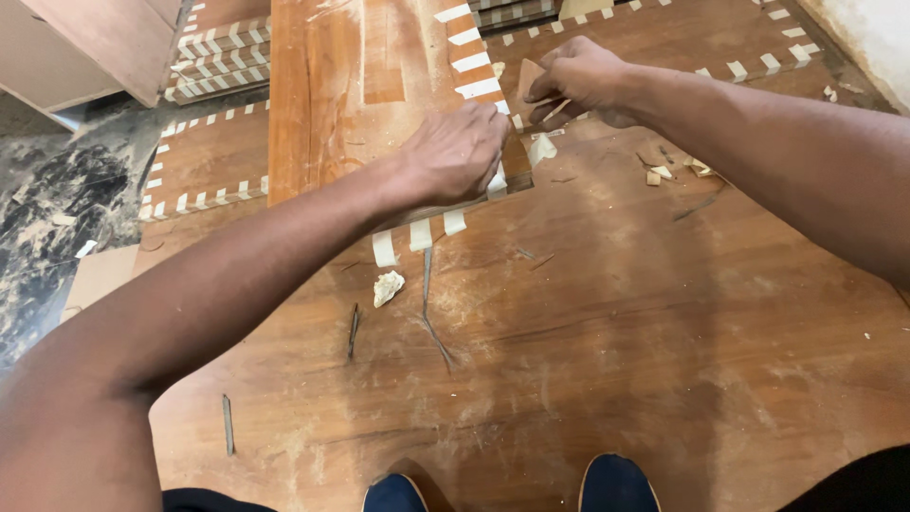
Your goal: The person removes white tape strips from the edges of a wooden board using a small triangular scraper and their fingers. They lift the board, flip it, and continue peeling tape from multiple edges while debris falls onto the floor.
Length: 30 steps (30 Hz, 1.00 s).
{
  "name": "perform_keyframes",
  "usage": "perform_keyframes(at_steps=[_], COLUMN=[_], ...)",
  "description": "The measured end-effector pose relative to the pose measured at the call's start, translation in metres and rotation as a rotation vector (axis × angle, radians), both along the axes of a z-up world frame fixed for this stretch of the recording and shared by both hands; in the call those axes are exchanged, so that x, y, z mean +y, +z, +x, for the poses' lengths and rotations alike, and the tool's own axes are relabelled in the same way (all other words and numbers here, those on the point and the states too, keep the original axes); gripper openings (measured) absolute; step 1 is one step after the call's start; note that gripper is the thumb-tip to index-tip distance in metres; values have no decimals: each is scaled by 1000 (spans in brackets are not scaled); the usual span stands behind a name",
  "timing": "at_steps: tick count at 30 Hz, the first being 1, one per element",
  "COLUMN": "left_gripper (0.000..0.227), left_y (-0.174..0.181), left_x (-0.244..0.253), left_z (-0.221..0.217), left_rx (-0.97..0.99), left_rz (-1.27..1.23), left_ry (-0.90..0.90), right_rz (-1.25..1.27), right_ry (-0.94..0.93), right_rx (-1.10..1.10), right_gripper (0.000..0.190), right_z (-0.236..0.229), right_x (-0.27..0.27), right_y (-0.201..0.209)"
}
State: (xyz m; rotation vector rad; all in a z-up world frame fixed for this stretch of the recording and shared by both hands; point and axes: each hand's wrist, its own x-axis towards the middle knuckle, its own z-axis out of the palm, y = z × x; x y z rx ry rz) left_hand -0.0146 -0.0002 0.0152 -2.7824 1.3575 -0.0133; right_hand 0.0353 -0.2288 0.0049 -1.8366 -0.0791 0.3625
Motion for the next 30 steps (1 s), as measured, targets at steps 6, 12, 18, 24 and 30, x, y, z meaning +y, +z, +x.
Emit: perform_keyframes(at_steps=[6,12,18,24,30], left_gripper=[19,29,30,22,25], left_y=[24,32,-6,-45,-89], left_x=[-4,18,13,9,-5], left_z=[-10,-28,-27,-62,-91], left_rx=[528,184,-206,-690,-846], left_rz=[-181,-414,-238,-72,292], left_ry=[195,136,-196,-505,-315], right_rz=[49,-53,-47,-59,-104], right_ry=[-61,-60,-78,-86,-77], right_rx=[19,-33,-28,-14,-44], right_gripper=[30,22,15,16,18], right_z=[5,6,3,4,10], right_x=[-12,-22,-16,-10,-8], right_y=[-2,0,2,5,2])
